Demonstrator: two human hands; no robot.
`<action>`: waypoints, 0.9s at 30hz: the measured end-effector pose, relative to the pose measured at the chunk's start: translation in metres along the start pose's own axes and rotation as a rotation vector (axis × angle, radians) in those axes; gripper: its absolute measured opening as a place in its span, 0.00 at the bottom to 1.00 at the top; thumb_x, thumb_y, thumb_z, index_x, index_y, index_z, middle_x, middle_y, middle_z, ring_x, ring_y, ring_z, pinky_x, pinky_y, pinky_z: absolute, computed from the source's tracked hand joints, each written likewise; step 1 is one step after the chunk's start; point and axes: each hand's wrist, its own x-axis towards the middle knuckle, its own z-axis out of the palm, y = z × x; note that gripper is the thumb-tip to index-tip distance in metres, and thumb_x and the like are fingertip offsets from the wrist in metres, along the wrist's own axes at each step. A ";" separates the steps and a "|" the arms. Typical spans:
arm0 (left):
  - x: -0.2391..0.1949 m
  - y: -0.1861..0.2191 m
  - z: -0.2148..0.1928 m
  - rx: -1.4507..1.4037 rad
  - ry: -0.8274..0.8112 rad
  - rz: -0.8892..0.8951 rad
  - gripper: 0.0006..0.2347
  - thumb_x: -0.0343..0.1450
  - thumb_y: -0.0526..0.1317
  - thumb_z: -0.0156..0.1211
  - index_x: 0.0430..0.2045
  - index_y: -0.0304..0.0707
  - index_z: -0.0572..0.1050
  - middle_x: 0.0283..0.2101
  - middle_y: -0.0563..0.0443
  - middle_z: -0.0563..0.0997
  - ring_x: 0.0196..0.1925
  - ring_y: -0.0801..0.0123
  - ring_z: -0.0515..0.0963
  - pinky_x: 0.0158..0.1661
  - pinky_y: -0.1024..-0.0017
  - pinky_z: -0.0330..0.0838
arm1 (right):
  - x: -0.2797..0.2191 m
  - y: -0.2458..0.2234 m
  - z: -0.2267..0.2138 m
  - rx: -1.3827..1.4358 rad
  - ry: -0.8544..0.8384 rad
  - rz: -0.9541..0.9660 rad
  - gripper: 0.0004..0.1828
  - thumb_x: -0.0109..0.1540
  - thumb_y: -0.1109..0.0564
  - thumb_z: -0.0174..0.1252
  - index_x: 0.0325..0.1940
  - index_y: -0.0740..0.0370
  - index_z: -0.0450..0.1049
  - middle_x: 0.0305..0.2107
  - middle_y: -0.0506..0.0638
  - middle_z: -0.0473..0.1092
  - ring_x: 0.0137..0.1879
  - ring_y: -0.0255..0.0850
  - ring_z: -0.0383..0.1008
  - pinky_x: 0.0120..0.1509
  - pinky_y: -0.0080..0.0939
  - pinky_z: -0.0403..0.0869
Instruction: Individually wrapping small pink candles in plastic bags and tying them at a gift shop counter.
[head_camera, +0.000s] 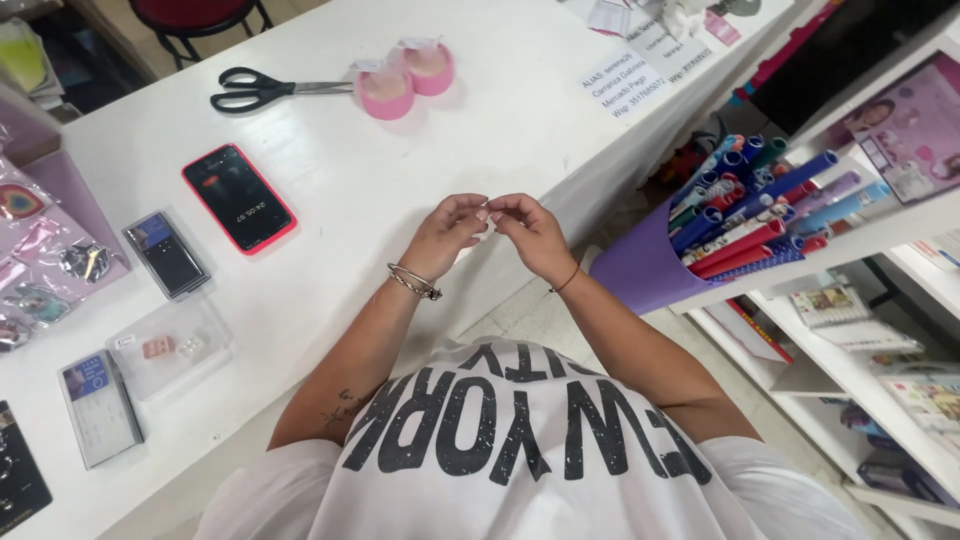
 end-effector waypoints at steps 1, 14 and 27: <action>0.005 -0.001 -0.005 -0.003 0.021 -0.001 0.21 0.75 0.47 0.61 0.59 0.34 0.69 0.56 0.33 0.76 0.58 0.52 0.79 0.56 0.60 0.75 | 0.008 0.002 0.003 0.002 -0.021 0.001 0.14 0.65 0.63 0.59 0.54 0.65 0.76 0.42 0.59 0.75 0.51 0.44 0.75 0.58 0.44 0.78; 0.046 0.018 -0.045 0.027 0.376 -0.066 0.25 0.74 0.49 0.62 0.61 0.32 0.68 0.60 0.29 0.73 0.62 0.44 0.75 0.58 0.56 0.74 | 0.131 0.013 0.023 -0.123 -0.324 0.055 0.18 0.67 0.59 0.59 0.61 0.63 0.73 0.55 0.62 0.70 0.59 0.50 0.74 0.64 0.49 0.75; 0.122 0.025 -0.053 0.284 0.744 -0.236 0.20 0.76 0.43 0.57 0.64 0.42 0.67 0.69 0.36 0.63 0.66 0.48 0.72 0.62 0.60 0.74 | 0.212 -0.007 0.010 -0.222 -0.568 0.080 0.27 0.65 0.55 0.60 0.68 0.64 0.68 0.63 0.65 0.64 0.67 0.56 0.69 0.71 0.52 0.70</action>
